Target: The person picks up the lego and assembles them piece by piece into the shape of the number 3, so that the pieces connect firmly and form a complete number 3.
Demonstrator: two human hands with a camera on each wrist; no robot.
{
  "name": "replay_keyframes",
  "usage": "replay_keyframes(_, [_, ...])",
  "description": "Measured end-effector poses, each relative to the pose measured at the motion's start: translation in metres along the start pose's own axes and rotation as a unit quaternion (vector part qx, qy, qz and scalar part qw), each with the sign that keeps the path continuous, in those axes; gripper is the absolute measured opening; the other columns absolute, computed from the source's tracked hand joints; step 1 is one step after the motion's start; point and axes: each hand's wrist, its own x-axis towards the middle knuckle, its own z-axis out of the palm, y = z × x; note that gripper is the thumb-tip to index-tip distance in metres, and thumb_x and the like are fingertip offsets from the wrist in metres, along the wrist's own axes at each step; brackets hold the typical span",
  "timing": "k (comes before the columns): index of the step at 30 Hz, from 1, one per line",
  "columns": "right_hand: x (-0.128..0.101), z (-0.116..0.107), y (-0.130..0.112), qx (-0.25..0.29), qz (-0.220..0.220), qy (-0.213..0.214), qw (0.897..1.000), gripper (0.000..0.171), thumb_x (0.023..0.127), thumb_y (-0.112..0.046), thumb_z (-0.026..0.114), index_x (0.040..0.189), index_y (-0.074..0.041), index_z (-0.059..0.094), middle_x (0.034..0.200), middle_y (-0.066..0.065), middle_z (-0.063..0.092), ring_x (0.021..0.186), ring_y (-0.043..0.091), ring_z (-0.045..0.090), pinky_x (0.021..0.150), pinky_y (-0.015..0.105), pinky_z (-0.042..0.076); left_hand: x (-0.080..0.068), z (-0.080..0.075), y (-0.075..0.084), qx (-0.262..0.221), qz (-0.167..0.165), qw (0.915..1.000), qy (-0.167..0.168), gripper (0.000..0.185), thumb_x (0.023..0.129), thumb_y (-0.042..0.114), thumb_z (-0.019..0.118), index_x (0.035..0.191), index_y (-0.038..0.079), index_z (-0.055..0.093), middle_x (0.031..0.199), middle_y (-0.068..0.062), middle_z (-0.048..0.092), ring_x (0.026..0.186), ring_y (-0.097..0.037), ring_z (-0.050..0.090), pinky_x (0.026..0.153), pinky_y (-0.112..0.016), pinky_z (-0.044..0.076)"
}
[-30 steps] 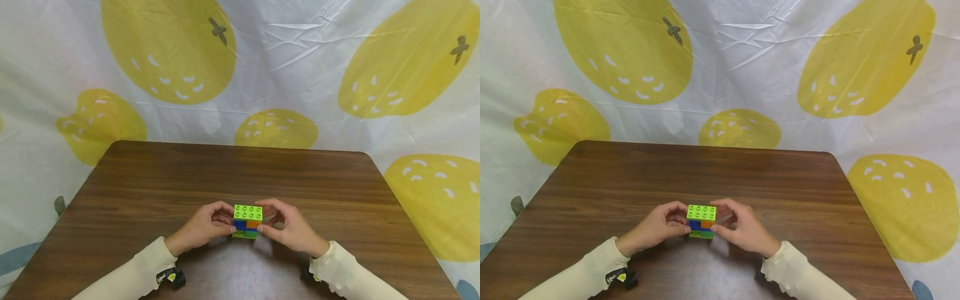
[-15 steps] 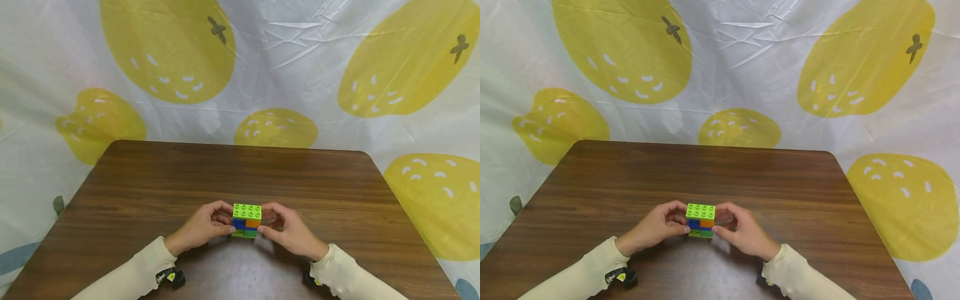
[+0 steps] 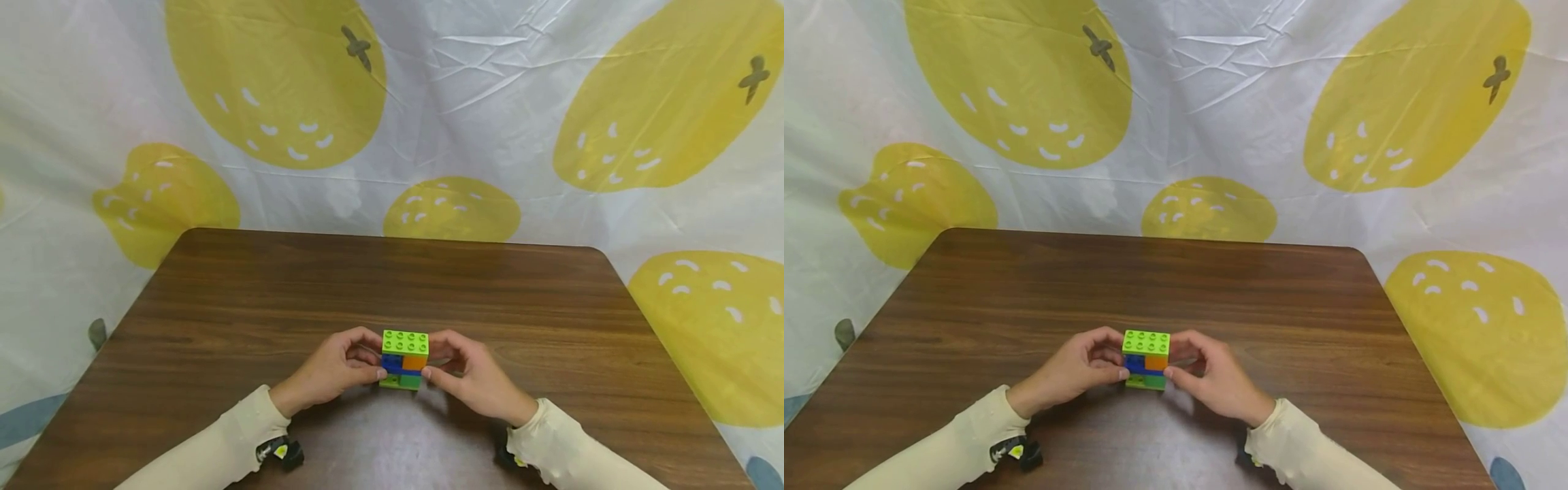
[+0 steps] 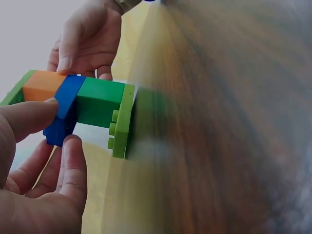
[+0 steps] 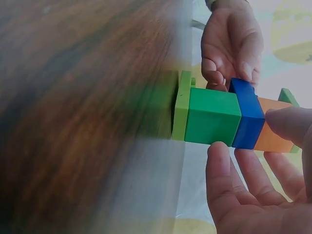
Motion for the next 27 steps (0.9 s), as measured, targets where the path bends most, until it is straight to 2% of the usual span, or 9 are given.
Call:
replay_keyframes(8, [0.0006,-0.0012,0.0007,-0.003,-0.001,0.013,1.000,0.040,0.096,-0.006,0.077,0.134,-0.005,0.065,0.116,0.014,0.077,0.099,0.020,0.076,0.082,0.035,0.065,0.0007,0.0026,0.0016,0.005,0.005,1.0000,0.006,0.042,0.092,0.013,0.082,0.129,0.002,0.064,0.123,-0.015,0.070,0.106,-0.022,0.070,0.089,-0.023,0.061])
replay_keyframes(19, [0.0013,-0.0019,0.0006,0.003,-0.004,0.029,1.000,0.047,0.098,-0.004,0.074,0.142,-0.002,0.060,0.116,0.018,0.075,0.095,0.020,0.077,0.083,0.031,0.065,0.0015,0.0050,-0.0004,0.010,0.015,0.9997,0.015,0.043,0.095,0.014,0.080,0.131,-0.001,0.061,0.126,-0.020,0.068,0.106,-0.022,0.071,0.092,-0.025,0.061])
replay_keyframes(24, [0.0017,-0.0018,-0.0004,0.015,0.010,0.041,0.999,0.051,0.098,-0.005,0.074,0.146,-0.003,0.056,0.117,0.022,0.075,0.093,0.023,0.078,0.080,0.032,0.065,0.0025,0.0067,0.0003,0.010,0.010,0.9995,0.029,0.044,0.096,0.016,0.079,0.133,0.002,0.060,0.127,-0.017,0.068,0.110,-0.024,0.069,0.096,-0.026,0.060])
replay_keyframes(27, [0.0021,-0.0010,-0.0007,0.024,0.028,0.049,0.998,0.053,0.098,-0.006,0.075,0.148,-0.003,0.055,0.117,0.024,0.075,0.090,0.030,0.079,0.074,0.035,0.066,0.0031,0.0075,0.0008,0.004,0.004,0.9995,0.032,0.047,0.096,0.017,0.079,0.136,0.004,0.058,0.129,-0.017,0.067,0.112,-0.025,0.069,0.096,-0.025,0.059])
